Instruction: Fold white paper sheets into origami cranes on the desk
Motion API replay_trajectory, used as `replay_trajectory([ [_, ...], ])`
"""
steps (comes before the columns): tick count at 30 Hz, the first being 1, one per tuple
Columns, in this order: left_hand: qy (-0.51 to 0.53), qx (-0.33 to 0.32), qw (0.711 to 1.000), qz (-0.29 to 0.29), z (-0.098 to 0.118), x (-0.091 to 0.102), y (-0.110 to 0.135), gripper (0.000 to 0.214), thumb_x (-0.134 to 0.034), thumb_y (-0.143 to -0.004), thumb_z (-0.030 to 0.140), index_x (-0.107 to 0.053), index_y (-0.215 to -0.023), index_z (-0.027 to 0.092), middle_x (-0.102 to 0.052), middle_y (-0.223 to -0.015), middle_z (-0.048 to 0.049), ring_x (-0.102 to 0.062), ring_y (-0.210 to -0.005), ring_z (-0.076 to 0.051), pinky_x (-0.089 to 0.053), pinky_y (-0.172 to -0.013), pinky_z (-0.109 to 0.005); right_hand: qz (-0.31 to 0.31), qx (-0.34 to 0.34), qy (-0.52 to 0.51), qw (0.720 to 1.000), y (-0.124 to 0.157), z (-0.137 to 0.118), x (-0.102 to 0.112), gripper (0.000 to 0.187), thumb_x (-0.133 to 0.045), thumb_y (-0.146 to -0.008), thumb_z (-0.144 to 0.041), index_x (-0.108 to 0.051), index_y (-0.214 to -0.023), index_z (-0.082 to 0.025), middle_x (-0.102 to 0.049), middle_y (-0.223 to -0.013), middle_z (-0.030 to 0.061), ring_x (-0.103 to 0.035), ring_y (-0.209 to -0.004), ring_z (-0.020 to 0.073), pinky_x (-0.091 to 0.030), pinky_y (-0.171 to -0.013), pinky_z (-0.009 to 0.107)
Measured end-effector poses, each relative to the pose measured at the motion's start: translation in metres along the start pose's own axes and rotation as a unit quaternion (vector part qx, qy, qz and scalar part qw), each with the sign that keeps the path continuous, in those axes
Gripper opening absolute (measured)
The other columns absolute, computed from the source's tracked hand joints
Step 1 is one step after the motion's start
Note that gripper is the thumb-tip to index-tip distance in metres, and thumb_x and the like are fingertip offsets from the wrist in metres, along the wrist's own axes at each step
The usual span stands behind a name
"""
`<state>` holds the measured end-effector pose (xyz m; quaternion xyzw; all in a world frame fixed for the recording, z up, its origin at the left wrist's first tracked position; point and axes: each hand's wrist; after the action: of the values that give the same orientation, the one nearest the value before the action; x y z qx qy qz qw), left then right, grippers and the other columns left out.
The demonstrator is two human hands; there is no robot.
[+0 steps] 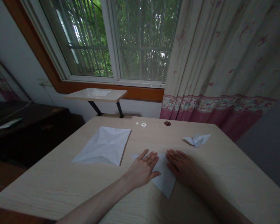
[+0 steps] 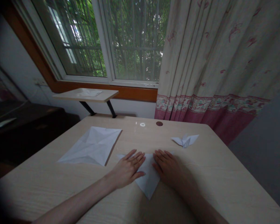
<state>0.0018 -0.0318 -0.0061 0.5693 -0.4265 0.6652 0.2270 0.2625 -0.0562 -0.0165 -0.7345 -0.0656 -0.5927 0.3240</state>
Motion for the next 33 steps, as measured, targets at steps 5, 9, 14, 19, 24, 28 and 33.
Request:
replay_trajectory([
  [5,-0.034,-0.02,0.999,-0.014,0.001,0.008,-0.003,0.054,-0.038,-0.105,0.049,-0.051,-0.141,0.011,-0.053,-0.147,-0.0158,-0.046,-0.141,-0.026,-0.022,-0.123,-0.049,-0.003,-0.002,0.024,1.0,-0.001,0.001,-0.002,0.039,-0.046,-0.101,-0.03,-0.064,-0.133,-0.018,-0.063,-0.137,0.0125,-0.059,-0.128,0.0282,-0.048,-0.108,0.049],
  [9,-0.029,-0.05,0.998,-0.022,-0.001,0.015,-0.006,0.045,-0.037,-0.107,0.031,-0.042,-0.148,0.015,-0.043,-0.155,-0.0133,-0.034,-0.148,-0.024,-0.016,-0.125,-0.051,-0.003,0.009,0.013,1.0,-0.001,0.003,-0.001,0.039,-0.046,-0.101,-0.031,-0.063,-0.134,-0.02,-0.063,-0.138,0.0108,-0.059,-0.128,0.0278,-0.05,-0.106,0.049],
  [14,0.03,-0.076,0.994,-0.077,-0.005,0.01,-0.004,0.058,-0.041,-0.096,0.008,-0.032,-0.153,0.013,-0.036,-0.159,-0.012,-0.031,-0.149,-0.021,-0.02,-0.125,-0.043,0.019,-0.004,-0.045,0.999,-0.001,0.006,-0.001,0.036,-0.045,-0.102,-0.03,-0.066,-0.13,-0.025,-0.067,-0.133,0.0075,-0.062,-0.123,0.0248,-0.051,-0.105,0.047],
  [19,0.095,-0.04,0.99,-0.096,-0.006,0.014,-0.006,0.056,-0.043,-0.097,0.011,-0.034,-0.153,0.015,-0.042,-0.156,-0.0115,-0.043,-0.143,-0.021,-0.035,-0.119,-0.038,0.097,-0.063,-0.139,0.983,0.002,0.017,-0.003,0.036,-0.042,-0.104,-0.035,-0.065,-0.13,-0.027,-0.07,-0.129,0.0058,-0.061,-0.123,0.0235,-0.044,-0.111,0.051],
  [24,0.126,0.021,0.991,-0.042,-0.009,0.024,-0.01,0.043,-0.039,-0.107,0.038,-0.047,-0.145,0.02,-0.061,-0.141,-0.0083,-0.058,-0.129,-0.021,-0.04,-0.115,-0.041,0.161,-0.174,-0.242,0.941,0.004,0.03,-0.007,0.04,-0.039,-0.103,-0.042,-0.066,-0.128,-0.027,-0.069,-0.13,0.0081,-0.06,-0.124,0.0261,-0.043,-0.111,0.055],
  [28,0.11,0.036,0.993,-0.007,-0.011,0.028,-0.011,0.044,-0.035,-0.107,0.043,-0.052,-0.141,0.02,-0.068,-0.13,-0.0079,-0.065,-0.118,-0.02,-0.036,-0.117,-0.044,0.146,-0.221,-0.297,0.917,0.003,0.036,-0.011,0.038,-0.045,-0.096,-0.036,-0.067,-0.126,-0.025,-0.068,-0.131,0.0082,-0.06,-0.126,0.0264,-0.044,-0.11,0.052],
  [33,0.094,0.065,0.993,0.012,-0.013,0.023,-0.011,0.043,-0.035,-0.107,0.044,-0.058,-0.134,0.018,-0.07,-0.127,-0.007,-0.067,-0.115,-0.019,-0.038,-0.116,-0.042,0.159,-0.252,-0.297,0.907,0.001,0.043,-0.015,0.043,-0.054,-0.079,-0.025,-0.07,-0.119,-0.024,-0.074,-0.117,0.0089,-0.07,-0.107,0.0272,-0.056,-0.094,0.047],
])
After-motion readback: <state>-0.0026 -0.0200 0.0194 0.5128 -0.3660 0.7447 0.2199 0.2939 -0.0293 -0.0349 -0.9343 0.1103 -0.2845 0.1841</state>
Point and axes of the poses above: each hand's wrist, its own y-axis away from the middle knuckle, its own x-axis out of the back of the hand, z = x × y
